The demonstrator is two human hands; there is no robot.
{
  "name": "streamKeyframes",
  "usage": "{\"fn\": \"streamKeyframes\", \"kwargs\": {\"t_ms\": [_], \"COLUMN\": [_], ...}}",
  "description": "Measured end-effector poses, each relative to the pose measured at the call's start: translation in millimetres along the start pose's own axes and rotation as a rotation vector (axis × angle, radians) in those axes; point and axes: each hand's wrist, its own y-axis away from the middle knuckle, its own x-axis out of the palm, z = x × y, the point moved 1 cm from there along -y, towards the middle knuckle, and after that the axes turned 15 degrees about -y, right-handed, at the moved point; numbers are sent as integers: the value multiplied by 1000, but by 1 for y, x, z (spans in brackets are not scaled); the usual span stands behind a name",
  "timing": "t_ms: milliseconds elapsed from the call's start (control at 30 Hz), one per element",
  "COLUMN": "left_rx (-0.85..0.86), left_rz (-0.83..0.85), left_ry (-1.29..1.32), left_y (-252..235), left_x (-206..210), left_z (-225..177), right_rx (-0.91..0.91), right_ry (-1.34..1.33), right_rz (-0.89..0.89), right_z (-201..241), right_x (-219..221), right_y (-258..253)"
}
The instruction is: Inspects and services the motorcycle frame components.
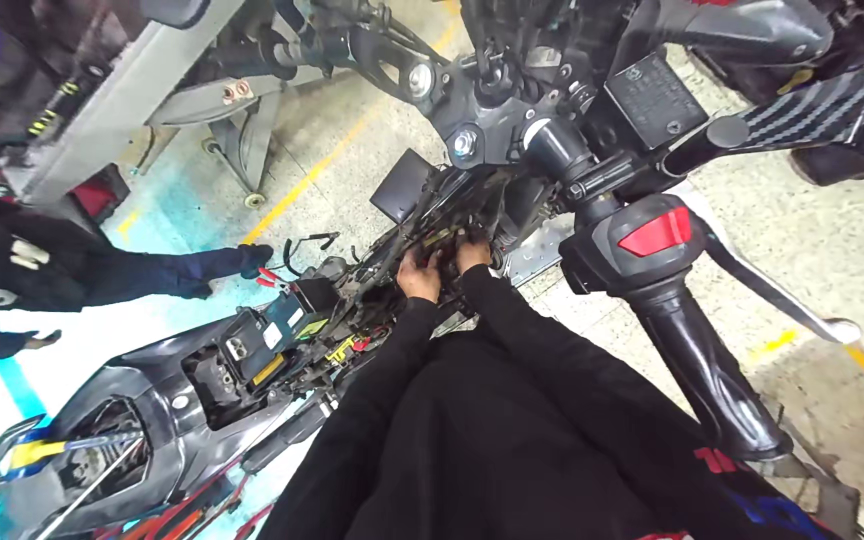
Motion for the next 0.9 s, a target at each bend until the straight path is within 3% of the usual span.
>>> {"fn": "streamKeyframes", "kwargs": {"t_ms": [400, 567, 900], "left_rx": [-4, -11, -8], "left_rz": [-2, 25, 42], "left_ry": [17, 23, 36], "left_y": [-2, -3, -3], "left_x": [-3, -4, -5], "left_z": [0, 0, 2], "right_rx": [29, 10, 4], "right_ry": [36, -93, -104], "right_rz": [-71, -83, -92], "right_z": [10, 7, 3], "right_x": [7, 6, 9], "right_y": [5, 6, 3]}}
